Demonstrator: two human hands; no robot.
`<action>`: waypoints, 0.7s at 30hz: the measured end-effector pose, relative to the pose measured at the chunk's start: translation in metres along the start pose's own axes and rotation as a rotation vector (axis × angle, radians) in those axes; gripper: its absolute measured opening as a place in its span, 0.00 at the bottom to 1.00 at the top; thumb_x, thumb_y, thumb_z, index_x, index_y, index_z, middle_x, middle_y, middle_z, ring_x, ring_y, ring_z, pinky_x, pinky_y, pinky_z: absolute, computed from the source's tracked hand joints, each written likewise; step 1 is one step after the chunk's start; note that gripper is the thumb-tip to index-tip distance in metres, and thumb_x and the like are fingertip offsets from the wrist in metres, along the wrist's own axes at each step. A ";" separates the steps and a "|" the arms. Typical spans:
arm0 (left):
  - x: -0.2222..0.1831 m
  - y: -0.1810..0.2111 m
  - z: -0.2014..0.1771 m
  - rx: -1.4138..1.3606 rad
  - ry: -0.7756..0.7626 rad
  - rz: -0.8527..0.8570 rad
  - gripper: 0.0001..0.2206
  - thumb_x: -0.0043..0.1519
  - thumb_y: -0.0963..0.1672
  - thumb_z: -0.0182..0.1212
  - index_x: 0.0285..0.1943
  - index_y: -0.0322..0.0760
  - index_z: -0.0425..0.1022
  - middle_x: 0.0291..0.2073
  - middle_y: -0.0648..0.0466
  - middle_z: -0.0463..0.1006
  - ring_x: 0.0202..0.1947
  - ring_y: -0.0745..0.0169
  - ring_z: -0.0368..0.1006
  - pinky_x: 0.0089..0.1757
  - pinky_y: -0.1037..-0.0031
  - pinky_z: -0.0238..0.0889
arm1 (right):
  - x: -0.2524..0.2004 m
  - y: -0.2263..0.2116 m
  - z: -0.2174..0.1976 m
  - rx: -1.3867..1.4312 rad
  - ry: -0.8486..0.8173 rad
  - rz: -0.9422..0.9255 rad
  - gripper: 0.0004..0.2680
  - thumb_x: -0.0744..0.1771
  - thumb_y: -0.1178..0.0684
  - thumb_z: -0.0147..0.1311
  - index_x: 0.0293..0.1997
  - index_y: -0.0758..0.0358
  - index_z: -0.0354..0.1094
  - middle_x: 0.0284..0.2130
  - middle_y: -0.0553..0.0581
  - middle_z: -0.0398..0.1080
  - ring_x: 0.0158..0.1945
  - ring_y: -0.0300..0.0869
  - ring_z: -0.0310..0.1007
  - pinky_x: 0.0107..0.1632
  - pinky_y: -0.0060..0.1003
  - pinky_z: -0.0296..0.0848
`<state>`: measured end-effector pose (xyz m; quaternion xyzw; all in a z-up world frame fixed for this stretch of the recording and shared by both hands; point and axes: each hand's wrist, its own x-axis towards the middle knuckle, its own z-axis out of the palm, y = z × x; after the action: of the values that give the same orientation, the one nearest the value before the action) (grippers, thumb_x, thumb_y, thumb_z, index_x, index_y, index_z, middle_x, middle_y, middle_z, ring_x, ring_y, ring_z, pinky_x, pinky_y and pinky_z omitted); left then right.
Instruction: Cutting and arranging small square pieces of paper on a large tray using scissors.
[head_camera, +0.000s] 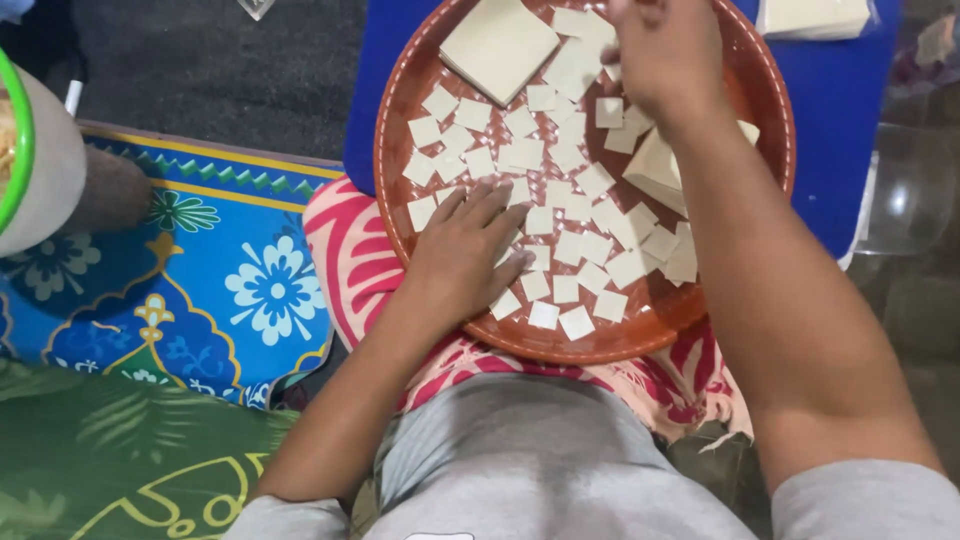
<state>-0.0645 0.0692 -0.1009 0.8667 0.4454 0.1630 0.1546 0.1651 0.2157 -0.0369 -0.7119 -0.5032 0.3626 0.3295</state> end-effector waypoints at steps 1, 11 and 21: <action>0.000 -0.001 -0.005 -0.001 0.004 -0.002 0.23 0.63 0.51 0.64 0.64 0.38 0.72 0.66 0.42 0.70 0.69 0.38 0.62 0.65 0.50 0.51 | -0.015 -0.004 -0.003 -0.002 -0.002 -0.003 0.10 0.72 0.45 0.48 0.58 0.53 0.64 0.34 0.49 0.77 0.18 0.30 0.72 0.18 0.26 0.64; -0.003 0.001 -0.012 -0.018 0.042 0.014 0.20 0.63 0.48 0.66 0.62 0.37 0.73 0.64 0.41 0.71 0.68 0.37 0.63 0.64 0.48 0.53 | -0.141 0.049 -0.091 -0.436 -0.049 -0.113 0.10 0.73 0.46 0.55 0.59 0.53 0.77 0.44 0.50 0.78 0.42 0.39 0.76 0.46 0.36 0.71; -0.003 0.029 -0.013 -0.158 0.214 0.116 0.12 0.65 0.47 0.68 0.54 0.41 0.79 0.56 0.49 0.79 0.62 0.42 0.73 0.57 0.54 0.66 | -0.175 0.088 -0.094 -1.099 -0.215 -0.263 0.14 0.71 0.37 0.47 0.61 0.44 0.74 0.40 0.46 0.78 0.46 0.48 0.73 0.34 0.47 0.78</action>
<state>-0.0507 0.0519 -0.0778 0.8539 0.3943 0.2975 0.1642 0.2469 0.0142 -0.0289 -0.6690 -0.7329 0.0742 -0.0996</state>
